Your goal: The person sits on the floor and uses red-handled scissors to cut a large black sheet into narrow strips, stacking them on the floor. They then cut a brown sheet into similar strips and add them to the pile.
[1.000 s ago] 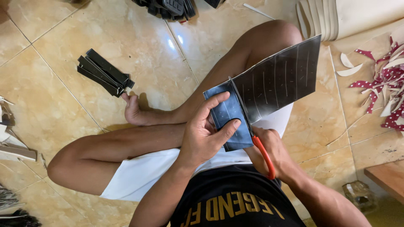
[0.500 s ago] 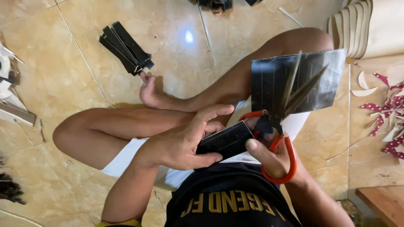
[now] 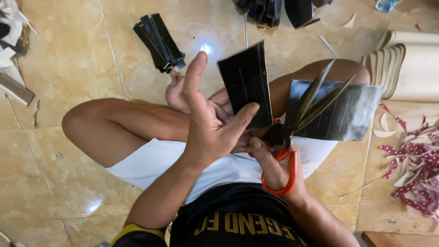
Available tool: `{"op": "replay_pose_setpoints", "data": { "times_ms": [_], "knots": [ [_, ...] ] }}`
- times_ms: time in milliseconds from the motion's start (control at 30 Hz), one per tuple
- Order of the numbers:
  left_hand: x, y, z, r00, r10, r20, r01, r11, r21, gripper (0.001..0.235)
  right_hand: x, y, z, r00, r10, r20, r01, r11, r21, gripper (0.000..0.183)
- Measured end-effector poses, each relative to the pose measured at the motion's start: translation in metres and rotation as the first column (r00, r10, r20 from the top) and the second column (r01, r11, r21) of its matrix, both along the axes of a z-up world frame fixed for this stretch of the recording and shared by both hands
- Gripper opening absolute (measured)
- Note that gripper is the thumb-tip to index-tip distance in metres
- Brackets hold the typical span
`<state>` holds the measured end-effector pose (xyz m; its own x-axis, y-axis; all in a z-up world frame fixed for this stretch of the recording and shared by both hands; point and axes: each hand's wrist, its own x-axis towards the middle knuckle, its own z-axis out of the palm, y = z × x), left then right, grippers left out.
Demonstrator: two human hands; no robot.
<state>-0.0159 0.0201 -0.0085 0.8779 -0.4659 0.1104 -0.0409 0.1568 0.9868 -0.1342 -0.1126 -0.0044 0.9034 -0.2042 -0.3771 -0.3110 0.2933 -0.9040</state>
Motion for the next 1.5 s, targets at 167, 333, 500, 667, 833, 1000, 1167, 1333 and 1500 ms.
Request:
{"op": "replay_pose_setpoints", "data": {
  "times_ms": [167,333,500,667,833,1000,1167,1333,1500],
  "knots": [
    [0.036,0.014,0.024,0.972,0.027,0.232,-0.081,0.971,0.225,0.056,-0.004,-0.011,0.009,0.957,0.198,-0.213,-0.256,0.92,-0.296,0.039],
    [0.036,0.012,0.039,0.985,-0.069,0.157,0.036,0.978,0.206,0.048,0.002,-0.015,0.01,0.911,0.311,-0.272,-0.411,0.755,-0.511,0.06],
    [0.029,0.008,0.036,0.982,-0.099,0.158,0.077,0.987,0.14,0.046,0.014,-0.012,0.014,0.946,0.276,-0.168,-0.322,0.755,-0.572,0.074],
    [0.028,0.005,0.039,0.988,-0.099,0.121,0.081,0.985,0.15,0.053,0.019,-0.013,0.016,0.929,0.242,-0.279,-0.361,0.755,-0.548,0.061],
    [0.028,0.004,0.044,0.982,-0.083,0.167,0.045,0.975,0.218,0.052,0.014,-0.008,0.008,0.949,0.156,-0.275,-0.292,0.764,-0.575,0.03],
    [0.031,0.002,0.047,0.981,-0.088,0.174,0.063,0.987,0.147,0.049,0.009,-0.006,0.006,0.97,0.137,-0.2,-0.233,0.747,-0.622,0.024],
    [0.039,0.001,0.046,0.997,-0.071,-0.001,0.071,0.997,-0.04,0.045,0.009,-0.002,0.011,0.941,0.12,-0.317,-0.282,0.795,-0.538,0.025],
    [0.023,-0.008,0.046,0.978,-0.113,0.173,0.1,0.991,0.085,0.045,0.027,-0.016,0.014,0.979,0.157,-0.127,-0.201,0.793,-0.575,0.025],
    [0.019,-0.012,0.047,0.988,-0.137,0.071,0.137,0.991,0.012,0.045,0.035,-0.023,0.015,0.953,0.243,0.178,-0.064,0.74,-0.67,0.03]
  ]
}}
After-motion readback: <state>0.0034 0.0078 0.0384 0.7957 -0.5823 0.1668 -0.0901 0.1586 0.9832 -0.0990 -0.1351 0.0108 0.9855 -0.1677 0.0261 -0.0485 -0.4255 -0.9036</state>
